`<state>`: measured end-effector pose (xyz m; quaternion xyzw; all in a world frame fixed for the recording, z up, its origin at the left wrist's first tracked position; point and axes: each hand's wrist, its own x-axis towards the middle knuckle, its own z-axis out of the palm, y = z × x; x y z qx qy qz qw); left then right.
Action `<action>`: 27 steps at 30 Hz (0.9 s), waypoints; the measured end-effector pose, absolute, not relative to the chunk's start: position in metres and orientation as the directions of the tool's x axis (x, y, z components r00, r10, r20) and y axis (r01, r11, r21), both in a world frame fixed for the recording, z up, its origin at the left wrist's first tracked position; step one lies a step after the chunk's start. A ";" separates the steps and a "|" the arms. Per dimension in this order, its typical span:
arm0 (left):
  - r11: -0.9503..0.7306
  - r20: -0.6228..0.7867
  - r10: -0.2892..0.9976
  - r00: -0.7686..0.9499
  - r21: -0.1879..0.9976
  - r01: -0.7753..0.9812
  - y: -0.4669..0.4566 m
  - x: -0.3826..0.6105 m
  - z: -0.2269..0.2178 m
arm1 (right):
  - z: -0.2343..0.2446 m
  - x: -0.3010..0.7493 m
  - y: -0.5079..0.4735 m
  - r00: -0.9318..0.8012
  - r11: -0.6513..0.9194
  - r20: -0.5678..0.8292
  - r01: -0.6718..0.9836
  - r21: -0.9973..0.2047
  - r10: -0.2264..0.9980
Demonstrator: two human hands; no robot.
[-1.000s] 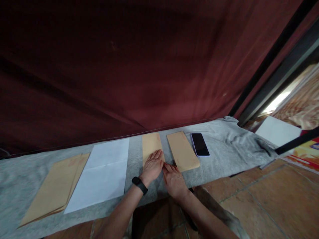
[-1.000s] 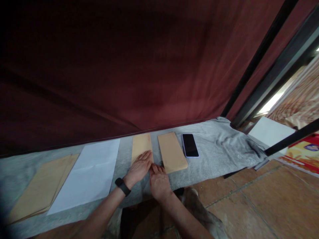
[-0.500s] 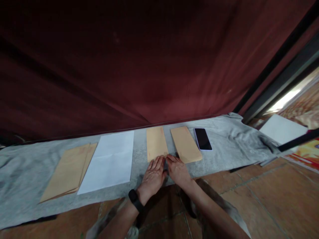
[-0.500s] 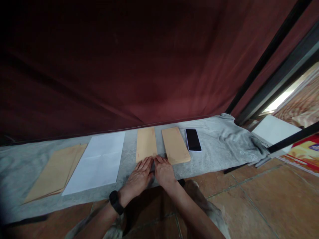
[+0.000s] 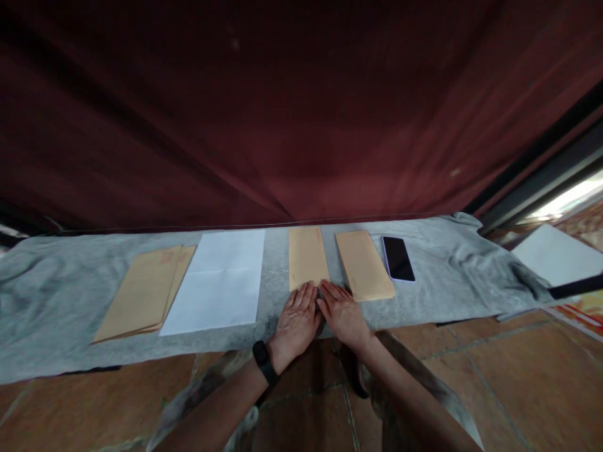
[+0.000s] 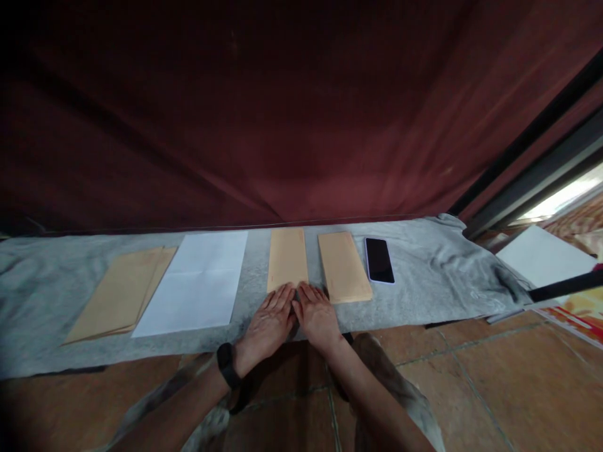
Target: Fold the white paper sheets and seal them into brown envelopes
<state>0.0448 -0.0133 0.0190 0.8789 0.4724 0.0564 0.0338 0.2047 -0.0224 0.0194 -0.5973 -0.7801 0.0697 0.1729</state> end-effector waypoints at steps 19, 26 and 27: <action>-0.525 0.101 0.849 0.518 0.062 0.849 -0.013 0.035 0.019 | 0.017 0.207 -0.025 -0.210 0.258 0.190 0.924 -0.282 0.959; -0.564 0.147 0.821 0.552 0.055 0.824 -0.009 0.032 0.021 | 0.016 0.199 -0.027 -0.264 0.318 0.204 0.898 -0.306 0.943; -0.565 0.154 0.820 0.552 0.056 0.823 -0.008 0.031 0.021 | 0.016 0.199 -0.027 -0.250 0.304 0.203 0.902 -0.306 0.947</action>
